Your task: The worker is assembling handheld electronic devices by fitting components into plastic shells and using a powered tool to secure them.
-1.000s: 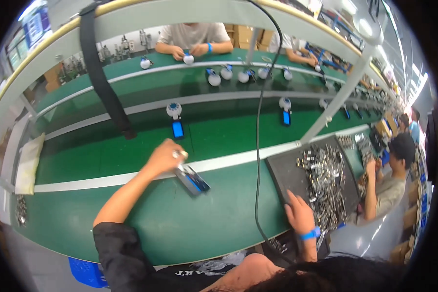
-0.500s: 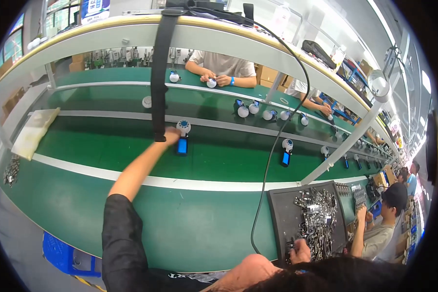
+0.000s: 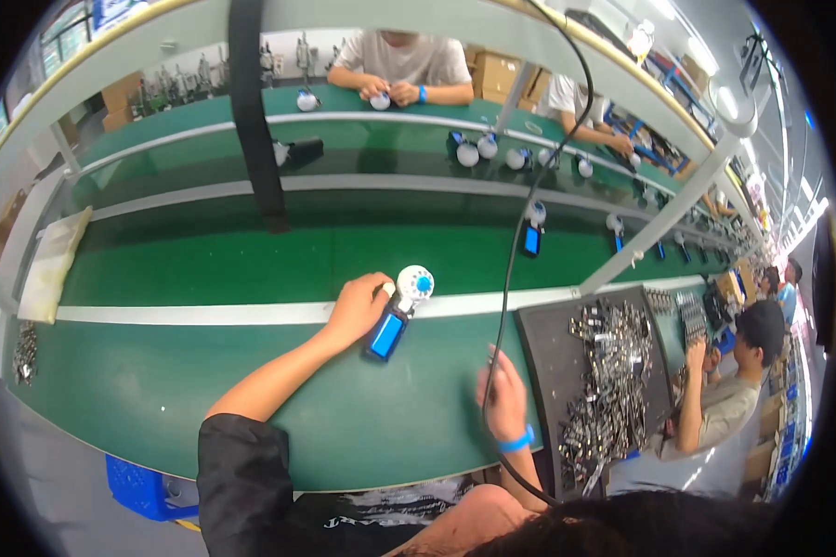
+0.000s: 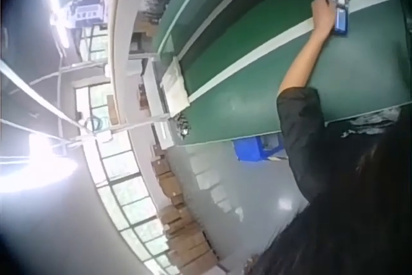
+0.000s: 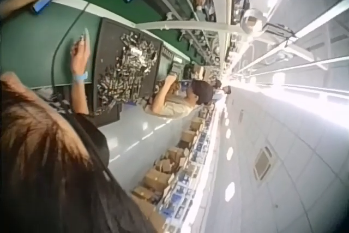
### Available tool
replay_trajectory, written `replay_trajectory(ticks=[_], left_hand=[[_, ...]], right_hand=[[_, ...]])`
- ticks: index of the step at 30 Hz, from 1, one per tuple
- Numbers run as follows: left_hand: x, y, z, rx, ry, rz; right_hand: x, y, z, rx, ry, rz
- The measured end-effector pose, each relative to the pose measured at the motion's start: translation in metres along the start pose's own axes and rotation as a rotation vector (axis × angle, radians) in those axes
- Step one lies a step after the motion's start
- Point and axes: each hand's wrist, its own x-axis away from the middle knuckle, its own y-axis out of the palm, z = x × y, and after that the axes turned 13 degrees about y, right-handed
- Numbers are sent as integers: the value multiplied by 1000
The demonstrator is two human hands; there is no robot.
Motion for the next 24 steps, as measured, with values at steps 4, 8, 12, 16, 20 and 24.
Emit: replay_trajectory(ticks=[4,8,12,16,20,24], left_hand=[[17,-16,-2,-8,289,-191],[30,-9,23,128,176,-405],[54,-2,65,-151,313,-399],[61,-4,74,-288,55,-445],[58,-8,84,-373,65,-313],[63,1,79,-375,81,-372]], right_hand=[[-26,56,5,-24,127,-66],[-44,72,24,-1,64,-53],[-41,78,22,-107,61,-27],[-40,73,24,-213,36,-56],[-41,73,22,-238,96,-18],[-42,80,26,-221,122,-25]])
